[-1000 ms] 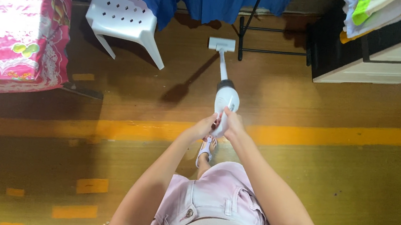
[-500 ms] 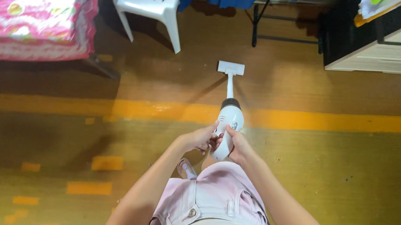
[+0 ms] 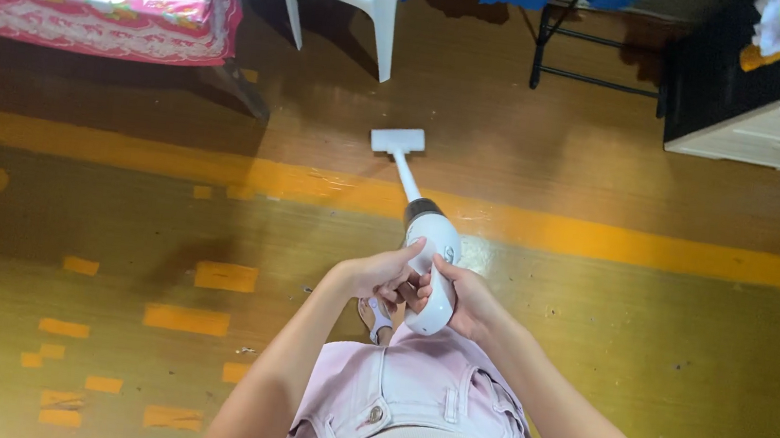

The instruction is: The person vacuums the floor using a stick vacuum cleaner while walking through the room.

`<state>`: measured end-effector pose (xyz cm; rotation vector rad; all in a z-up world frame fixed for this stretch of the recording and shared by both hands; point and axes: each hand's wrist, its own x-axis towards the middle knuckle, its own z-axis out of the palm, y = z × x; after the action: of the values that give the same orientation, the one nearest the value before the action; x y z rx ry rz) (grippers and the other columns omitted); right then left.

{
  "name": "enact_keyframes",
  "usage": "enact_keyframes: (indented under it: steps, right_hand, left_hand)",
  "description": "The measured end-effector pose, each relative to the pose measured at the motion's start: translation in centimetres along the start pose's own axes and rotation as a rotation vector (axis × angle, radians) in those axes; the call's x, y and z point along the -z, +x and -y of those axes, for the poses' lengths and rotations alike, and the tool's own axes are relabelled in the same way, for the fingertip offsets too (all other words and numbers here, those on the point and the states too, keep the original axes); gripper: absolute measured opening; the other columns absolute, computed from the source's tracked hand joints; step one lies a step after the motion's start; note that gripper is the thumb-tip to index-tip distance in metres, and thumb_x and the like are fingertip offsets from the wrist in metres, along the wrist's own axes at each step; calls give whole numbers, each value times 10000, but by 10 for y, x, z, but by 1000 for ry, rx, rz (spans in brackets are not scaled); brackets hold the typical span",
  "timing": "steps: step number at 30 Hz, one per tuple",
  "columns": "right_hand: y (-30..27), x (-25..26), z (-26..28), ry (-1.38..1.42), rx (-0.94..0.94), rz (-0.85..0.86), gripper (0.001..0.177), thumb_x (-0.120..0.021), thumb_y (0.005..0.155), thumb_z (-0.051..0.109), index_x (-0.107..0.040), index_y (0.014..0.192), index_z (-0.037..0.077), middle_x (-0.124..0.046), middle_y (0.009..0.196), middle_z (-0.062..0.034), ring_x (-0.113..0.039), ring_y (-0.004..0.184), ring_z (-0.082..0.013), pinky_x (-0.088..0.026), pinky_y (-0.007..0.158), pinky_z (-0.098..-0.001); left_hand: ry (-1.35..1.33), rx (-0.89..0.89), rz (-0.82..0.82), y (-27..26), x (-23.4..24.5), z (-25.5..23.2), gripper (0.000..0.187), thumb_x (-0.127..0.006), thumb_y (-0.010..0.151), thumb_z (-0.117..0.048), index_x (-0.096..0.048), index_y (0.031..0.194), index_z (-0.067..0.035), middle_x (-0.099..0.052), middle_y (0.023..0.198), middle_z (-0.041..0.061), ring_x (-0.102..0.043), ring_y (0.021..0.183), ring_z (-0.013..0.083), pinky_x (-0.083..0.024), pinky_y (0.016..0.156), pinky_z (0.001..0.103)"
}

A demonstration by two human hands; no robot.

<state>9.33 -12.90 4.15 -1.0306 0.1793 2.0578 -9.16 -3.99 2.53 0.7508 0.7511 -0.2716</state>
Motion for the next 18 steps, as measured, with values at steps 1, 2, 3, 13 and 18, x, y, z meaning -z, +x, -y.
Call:
enact_keyframes:
  steps: [1,2,3,13,18]
  right_hand:
    - [6,-3,3,-15,-12,3,321,-506,1067,317,-519,983,7,-570,810,-79,-586,655,-183,-559,644,-356]
    - [14,-6,8,-31,-24,6,317,-503,1066,315,-521,982,9,-570,810,-78,-584,652,-184,-561,643,-357]
    - [23,-8,12,-45,-39,7,314,-500,1064,313,-523,982,11,-570,810,-78,-581,649,-185,-562,643,-358]
    - [118,-91,98,-95,-135,89,377,-467,1062,351,-515,1031,-21,-571,755,-57,-572,642,-172,-534,603,-332]
    - [120,-132,126,-109,-116,40,355,-468,1053,350,-504,1038,-3,-576,771,-59,-568,666,-171,-546,648,-343]
  left_hand:
    - [-1,-12,-23,-2,4,-2,884,-192,943,-847,-635,979,-84,-581,693,-25,-243,424,88,-403,541,300]
    - [-2,-24,-46,-4,9,-3,881,-185,932,-835,-634,974,-78,-639,734,-6,-248,431,93,-406,545,306]
    - [-6,-33,-68,-4,14,-2,879,-178,922,-823,-633,970,-73,-697,775,13,-253,438,98,-409,550,311]
    - [-35,-169,-466,8,118,-65,963,-232,980,-776,-712,1114,47,-647,709,79,-387,495,118,-342,497,281]
    - [-96,-115,-399,-20,140,-113,912,-235,983,-760,-667,1054,39,-632,699,45,-446,505,149,-391,518,311]
